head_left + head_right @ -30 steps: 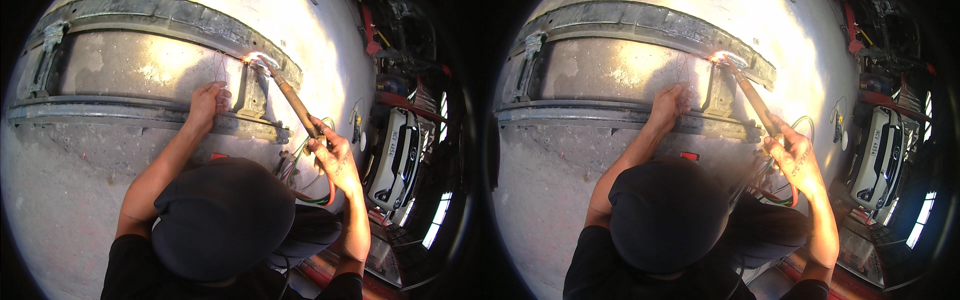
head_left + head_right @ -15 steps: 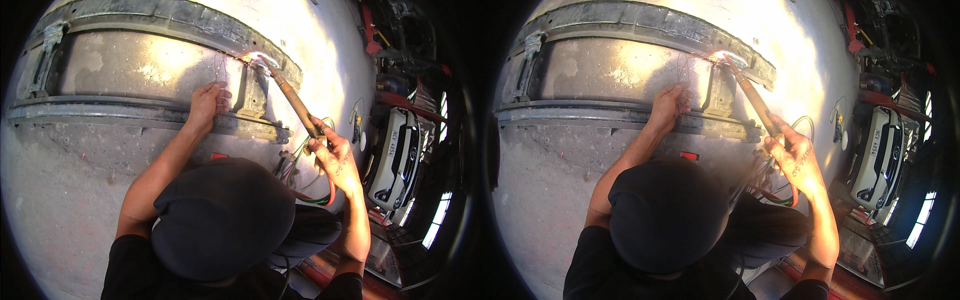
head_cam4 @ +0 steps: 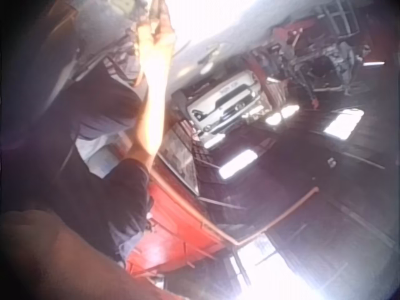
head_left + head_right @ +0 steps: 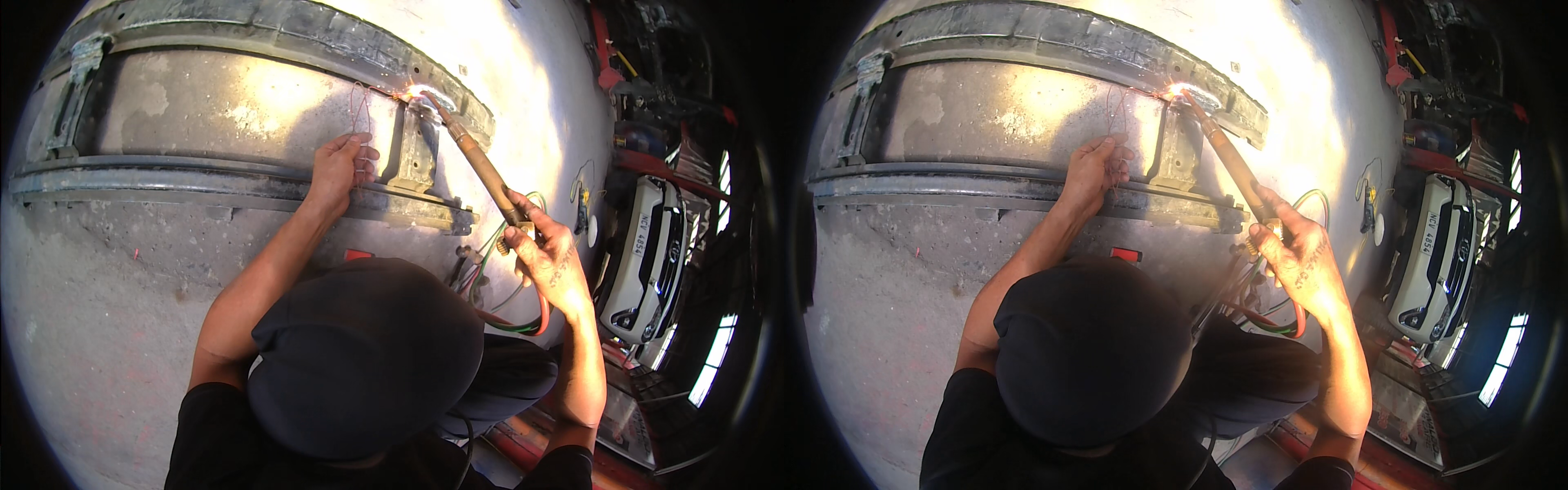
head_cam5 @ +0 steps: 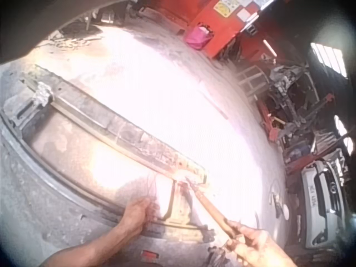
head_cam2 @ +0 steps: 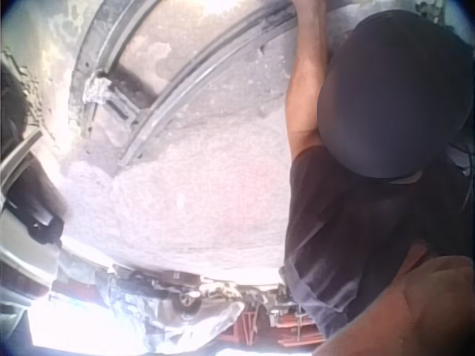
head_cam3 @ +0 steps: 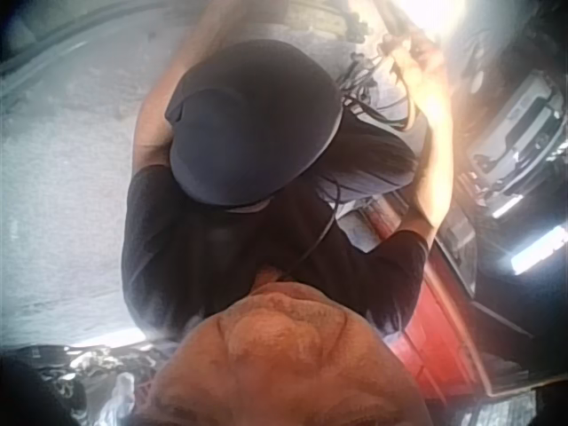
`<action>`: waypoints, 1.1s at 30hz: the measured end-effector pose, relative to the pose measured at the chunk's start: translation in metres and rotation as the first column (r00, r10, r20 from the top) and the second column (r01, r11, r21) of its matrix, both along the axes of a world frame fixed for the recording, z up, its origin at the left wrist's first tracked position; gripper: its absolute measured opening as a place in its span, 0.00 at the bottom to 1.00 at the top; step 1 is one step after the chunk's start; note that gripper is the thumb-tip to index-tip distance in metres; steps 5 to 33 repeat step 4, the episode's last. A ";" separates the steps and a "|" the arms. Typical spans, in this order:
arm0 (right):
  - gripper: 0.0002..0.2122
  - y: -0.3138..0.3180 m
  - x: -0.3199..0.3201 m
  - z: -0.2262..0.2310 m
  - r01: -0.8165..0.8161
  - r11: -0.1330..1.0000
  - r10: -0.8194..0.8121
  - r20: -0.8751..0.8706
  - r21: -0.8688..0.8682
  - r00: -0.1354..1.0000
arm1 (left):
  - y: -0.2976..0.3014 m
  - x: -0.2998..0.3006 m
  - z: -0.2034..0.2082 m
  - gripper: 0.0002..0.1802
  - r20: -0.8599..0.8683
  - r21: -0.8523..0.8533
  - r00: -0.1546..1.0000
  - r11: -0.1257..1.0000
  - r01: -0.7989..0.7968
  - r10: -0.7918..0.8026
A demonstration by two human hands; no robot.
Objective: The person uses a welding torch to join a metal frame to a larger metal panel. They hold a thin wire in the left hand and feed it into the weld pool while guiding the torch with the right hand along the seam.
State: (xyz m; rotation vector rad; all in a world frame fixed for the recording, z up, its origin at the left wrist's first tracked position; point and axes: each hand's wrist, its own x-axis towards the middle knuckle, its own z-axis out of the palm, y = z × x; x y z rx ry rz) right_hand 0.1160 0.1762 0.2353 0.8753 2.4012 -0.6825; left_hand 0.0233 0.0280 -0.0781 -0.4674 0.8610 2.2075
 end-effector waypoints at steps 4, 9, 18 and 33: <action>0.27 -0.003 -0.002 0.001 0.008 1.000 -0.008 0.001 0.010 1.000 | 0.001 -0.001 -0.002 0.17 0.000 0.007 1.000 1.000 0.006 -0.006; 0.27 -0.003 -0.002 0.001 0.008 1.000 -0.008 0.001 0.010 1.000 | 0.001 -0.001 -0.002 0.17 0.000 0.007 1.000 1.000 0.006 -0.006; 0.27 -0.003 -0.002 0.001 0.008 1.000 -0.008 0.001 0.010 1.000 | 0.001 -0.001 -0.002 0.17 0.000 0.007 1.000 1.000 0.006 -0.006; 0.27 -0.003 -0.002 0.001 0.008 1.000 -0.008 0.001 0.010 1.000 | 0.001 -0.001 -0.002 0.17 0.000 0.007 1.000 1.000 0.006 -0.006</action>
